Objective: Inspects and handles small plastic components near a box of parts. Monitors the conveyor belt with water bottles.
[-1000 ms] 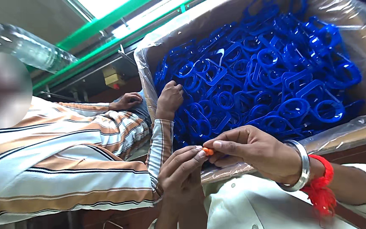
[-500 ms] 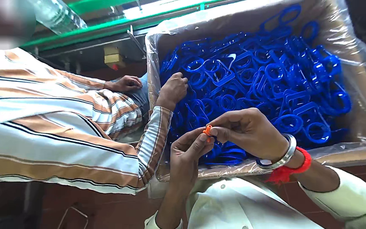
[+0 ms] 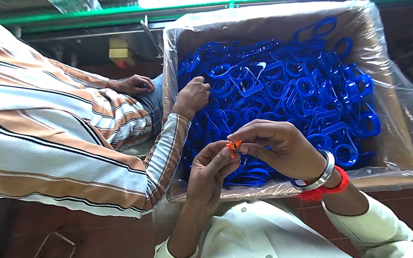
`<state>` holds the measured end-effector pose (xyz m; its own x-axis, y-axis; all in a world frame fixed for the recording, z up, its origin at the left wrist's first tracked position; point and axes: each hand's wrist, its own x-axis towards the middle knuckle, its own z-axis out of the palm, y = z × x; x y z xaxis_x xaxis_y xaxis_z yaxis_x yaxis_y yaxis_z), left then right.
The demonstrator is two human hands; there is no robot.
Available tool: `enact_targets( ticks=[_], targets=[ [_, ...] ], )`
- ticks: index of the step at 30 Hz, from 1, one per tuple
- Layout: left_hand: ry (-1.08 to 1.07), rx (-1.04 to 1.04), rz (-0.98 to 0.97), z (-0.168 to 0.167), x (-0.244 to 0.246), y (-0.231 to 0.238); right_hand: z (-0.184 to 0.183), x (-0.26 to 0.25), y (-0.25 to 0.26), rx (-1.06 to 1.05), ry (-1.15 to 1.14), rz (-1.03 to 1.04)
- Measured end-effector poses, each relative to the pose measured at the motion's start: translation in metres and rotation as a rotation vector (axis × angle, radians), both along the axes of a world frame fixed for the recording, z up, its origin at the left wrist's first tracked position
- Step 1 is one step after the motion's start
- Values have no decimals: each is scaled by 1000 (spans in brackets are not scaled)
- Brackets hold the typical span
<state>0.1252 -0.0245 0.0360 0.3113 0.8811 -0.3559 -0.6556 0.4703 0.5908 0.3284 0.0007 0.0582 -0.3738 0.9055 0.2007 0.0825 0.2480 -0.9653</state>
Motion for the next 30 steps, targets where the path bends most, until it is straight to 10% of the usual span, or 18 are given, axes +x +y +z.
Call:
enact_targets(
  ticks=[30],
  targets=[
    [-44, 42, -61, -2, -7, -1, -11, -4, -7, -182, 327, 24]
  ],
)
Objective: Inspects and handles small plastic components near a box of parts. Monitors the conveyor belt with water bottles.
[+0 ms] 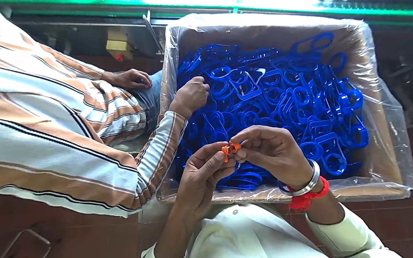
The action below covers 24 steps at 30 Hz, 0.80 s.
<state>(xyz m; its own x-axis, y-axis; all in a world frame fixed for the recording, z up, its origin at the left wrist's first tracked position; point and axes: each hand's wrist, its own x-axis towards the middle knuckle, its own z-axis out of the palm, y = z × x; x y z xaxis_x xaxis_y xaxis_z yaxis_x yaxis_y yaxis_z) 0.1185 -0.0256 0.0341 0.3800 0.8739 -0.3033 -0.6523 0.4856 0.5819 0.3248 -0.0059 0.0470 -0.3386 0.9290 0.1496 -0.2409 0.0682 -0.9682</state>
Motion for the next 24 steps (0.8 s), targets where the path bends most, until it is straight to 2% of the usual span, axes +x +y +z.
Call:
enact_targets(
  ticks=[12, 24],
  targets=[
    [36, 69, 28, 1, 1, 0, 6, -2, -5, 218, -159, -109],
    [252, 386, 101, -4, 0, -2, -3, -7, -11, 66, 27, -83]
  ],
)
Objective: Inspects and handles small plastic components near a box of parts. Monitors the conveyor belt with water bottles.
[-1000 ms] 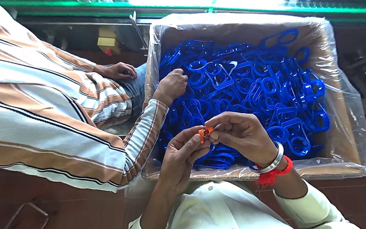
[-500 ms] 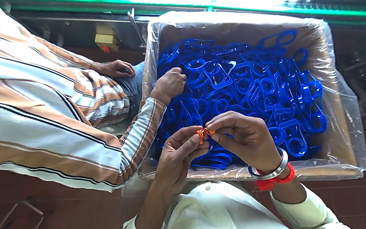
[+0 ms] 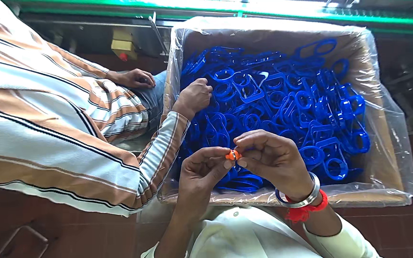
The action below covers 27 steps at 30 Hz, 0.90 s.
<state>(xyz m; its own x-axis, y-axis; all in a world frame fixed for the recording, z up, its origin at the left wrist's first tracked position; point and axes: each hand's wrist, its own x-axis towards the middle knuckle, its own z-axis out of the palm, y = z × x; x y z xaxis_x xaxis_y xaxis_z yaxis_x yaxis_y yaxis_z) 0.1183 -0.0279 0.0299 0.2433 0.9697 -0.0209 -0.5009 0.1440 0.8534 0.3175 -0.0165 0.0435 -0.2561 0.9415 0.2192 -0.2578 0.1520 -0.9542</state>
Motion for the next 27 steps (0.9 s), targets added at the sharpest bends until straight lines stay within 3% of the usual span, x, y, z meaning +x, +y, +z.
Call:
enact_targets(
  ticks=[3, 17, 27],
  targets=[
    [-3, 65, -2, -2, 0, 0, 0, -1, -1, -7, -1, 7],
    [-40, -7, -8, -5, 1, -6, 2, -8, -7, 204, -220, -158],
    [-27, 6, -8, -3, -2, -6, 2, -4, -6, 254, -287, -118]
  ],
)
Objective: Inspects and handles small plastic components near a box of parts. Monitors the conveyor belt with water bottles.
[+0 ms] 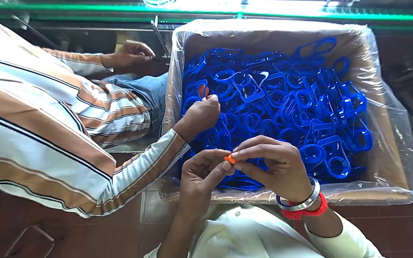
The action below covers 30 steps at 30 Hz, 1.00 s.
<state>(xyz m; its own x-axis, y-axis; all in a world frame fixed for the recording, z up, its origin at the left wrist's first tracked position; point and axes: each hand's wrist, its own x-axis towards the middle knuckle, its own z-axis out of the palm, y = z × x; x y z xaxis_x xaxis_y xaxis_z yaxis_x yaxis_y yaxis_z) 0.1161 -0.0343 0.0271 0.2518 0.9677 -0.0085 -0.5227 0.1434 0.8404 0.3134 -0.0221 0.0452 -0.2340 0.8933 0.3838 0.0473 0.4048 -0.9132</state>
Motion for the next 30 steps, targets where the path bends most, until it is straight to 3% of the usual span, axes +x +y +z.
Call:
enact_targets(
  ticks=[7, 12, 20, 30],
  targets=[
    [-33, -99, -3, 3, 1, -3, -1, 3, 0, -60, 40, 42],
    [75, 2, 17, 0, -3, -6, -1, 4, -3, -45, 47, 32],
    [72, 42, -16, -2, -7, -8, -4, 9, -8, 66, -41, 23],
    [254, 166, -28, 7, -12, -10, -7, 11, -13, 39, 3, 83]
  ],
)
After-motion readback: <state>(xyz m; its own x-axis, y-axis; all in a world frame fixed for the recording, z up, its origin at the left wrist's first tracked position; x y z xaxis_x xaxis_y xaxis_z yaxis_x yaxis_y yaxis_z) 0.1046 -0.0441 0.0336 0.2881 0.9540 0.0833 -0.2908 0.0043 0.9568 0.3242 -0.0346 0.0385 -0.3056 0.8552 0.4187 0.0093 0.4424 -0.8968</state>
